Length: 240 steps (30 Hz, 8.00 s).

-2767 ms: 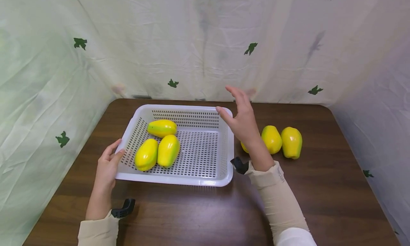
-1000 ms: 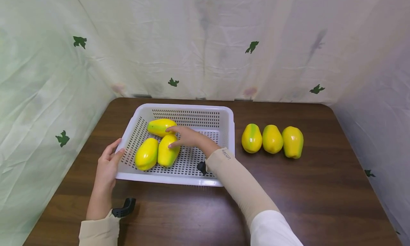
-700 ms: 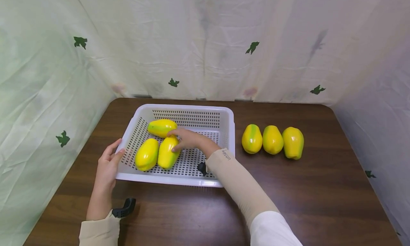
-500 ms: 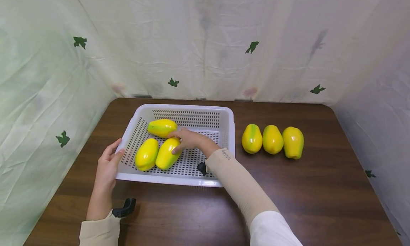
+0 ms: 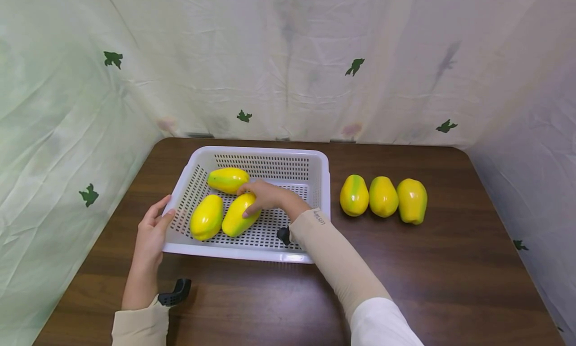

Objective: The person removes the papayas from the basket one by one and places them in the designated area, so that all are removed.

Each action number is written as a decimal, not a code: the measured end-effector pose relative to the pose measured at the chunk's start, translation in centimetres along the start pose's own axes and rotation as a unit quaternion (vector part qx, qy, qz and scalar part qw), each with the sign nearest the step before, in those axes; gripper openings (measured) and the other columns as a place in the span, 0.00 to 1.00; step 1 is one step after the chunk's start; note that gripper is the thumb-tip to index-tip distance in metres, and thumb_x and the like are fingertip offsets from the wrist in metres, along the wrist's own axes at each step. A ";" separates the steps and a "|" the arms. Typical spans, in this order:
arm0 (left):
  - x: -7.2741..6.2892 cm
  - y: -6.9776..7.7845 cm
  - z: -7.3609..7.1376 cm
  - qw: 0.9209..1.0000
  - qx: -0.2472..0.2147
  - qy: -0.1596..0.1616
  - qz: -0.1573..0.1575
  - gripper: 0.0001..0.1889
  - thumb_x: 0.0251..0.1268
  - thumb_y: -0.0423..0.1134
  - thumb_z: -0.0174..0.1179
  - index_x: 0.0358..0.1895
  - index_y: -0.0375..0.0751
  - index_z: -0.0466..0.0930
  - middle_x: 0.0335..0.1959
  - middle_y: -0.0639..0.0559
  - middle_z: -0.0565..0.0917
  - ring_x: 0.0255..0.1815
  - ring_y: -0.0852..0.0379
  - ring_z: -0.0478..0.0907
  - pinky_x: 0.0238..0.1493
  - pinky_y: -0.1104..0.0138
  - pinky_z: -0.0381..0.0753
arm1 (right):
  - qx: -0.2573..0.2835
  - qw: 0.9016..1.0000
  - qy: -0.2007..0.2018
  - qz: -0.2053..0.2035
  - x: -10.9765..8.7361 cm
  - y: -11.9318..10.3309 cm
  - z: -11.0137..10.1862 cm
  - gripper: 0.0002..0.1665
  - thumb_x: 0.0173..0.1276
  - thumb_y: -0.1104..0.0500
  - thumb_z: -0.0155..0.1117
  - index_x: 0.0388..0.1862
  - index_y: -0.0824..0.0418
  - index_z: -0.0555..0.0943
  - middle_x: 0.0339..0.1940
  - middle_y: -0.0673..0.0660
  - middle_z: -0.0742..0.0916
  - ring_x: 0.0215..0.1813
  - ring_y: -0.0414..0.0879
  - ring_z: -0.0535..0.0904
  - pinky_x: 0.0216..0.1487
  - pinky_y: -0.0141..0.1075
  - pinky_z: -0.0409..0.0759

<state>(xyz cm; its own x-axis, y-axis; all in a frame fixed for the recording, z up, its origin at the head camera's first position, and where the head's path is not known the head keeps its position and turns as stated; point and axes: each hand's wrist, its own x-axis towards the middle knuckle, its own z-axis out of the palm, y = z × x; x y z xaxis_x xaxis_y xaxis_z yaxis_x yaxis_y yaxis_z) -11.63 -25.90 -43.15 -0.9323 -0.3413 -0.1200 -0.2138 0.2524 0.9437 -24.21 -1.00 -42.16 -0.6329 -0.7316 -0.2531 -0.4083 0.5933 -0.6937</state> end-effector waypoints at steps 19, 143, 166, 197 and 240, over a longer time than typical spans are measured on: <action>0.1 -0.1 -0.1 1.000 0.000 0.003 0.002 0.25 0.65 0.53 0.47 0.66 0.61 0.59 0.58 0.46 0.71 0.51 0.47 0.73 0.48 0.52 0.73 | 0.072 0.992 0.099 -0.023 -1.6 -0.6 -2.0 0.34 0.49 0.53 0.72 0.57 0.49 0.72 0.53 0.51 0.68 0.52 0.45 0.64 0.51 0.36 0.70; -0.1 0.2 -0.1 1.000 0.000 -0.001 0.009 0.26 0.67 0.51 0.46 0.67 0.55 0.58 0.56 0.41 0.72 0.50 0.46 0.74 0.48 0.50 0.72 | 0.209 0.801 0.543 0.139 -23.0 9.8 7.3 0.36 0.55 0.62 0.67 0.60 0.64 0.62 0.55 0.56 0.67 0.48 0.47 0.65 0.41 0.20 0.69; 0.0 0.2 -0.1 1.000 -0.001 -0.001 0.005 0.26 0.66 0.52 0.46 0.67 0.57 0.58 0.57 0.44 0.71 0.51 0.47 0.73 0.49 0.51 0.72 | 0.178 0.833 0.501 0.156 -22.2 10.8 8.2 0.37 0.51 0.57 0.71 0.58 0.62 0.65 0.56 0.63 0.63 0.54 0.55 0.59 0.49 0.49 0.61; -0.1 0.1 -0.1 1.000 -0.002 0.001 0.007 0.25 0.66 0.52 0.46 0.67 0.57 0.59 0.56 0.43 0.72 0.50 0.46 0.73 0.49 0.50 0.71 | 0.201 0.814 0.545 0.022 -22.4 5.6 4.0 0.33 0.54 0.74 0.63 0.59 0.72 0.63 0.56 0.59 0.67 0.60 0.52 0.62 0.64 0.33 0.56; 0.0 0.2 -0.2 1.000 0.001 -0.006 0.004 0.26 0.66 0.52 0.47 0.67 0.59 0.58 0.59 0.46 0.71 0.52 0.47 0.72 0.48 0.51 0.72 | 0.106 0.903 0.392 -0.143 -10.1 -1.7 -4.3 0.36 0.56 0.57 0.67 0.62 0.62 0.64 0.60 0.54 0.69 0.60 0.48 0.64 0.60 0.42 0.63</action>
<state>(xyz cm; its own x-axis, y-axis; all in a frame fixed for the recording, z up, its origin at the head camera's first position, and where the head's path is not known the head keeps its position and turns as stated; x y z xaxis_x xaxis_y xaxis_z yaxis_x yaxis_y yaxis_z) -11.58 -26.00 -42.88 -0.9370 -0.3293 -0.1162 -0.2075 0.2574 0.9438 -19.95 6.82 -35.46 -0.8262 -0.3336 0.4540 -0.5466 0.2793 -0.7894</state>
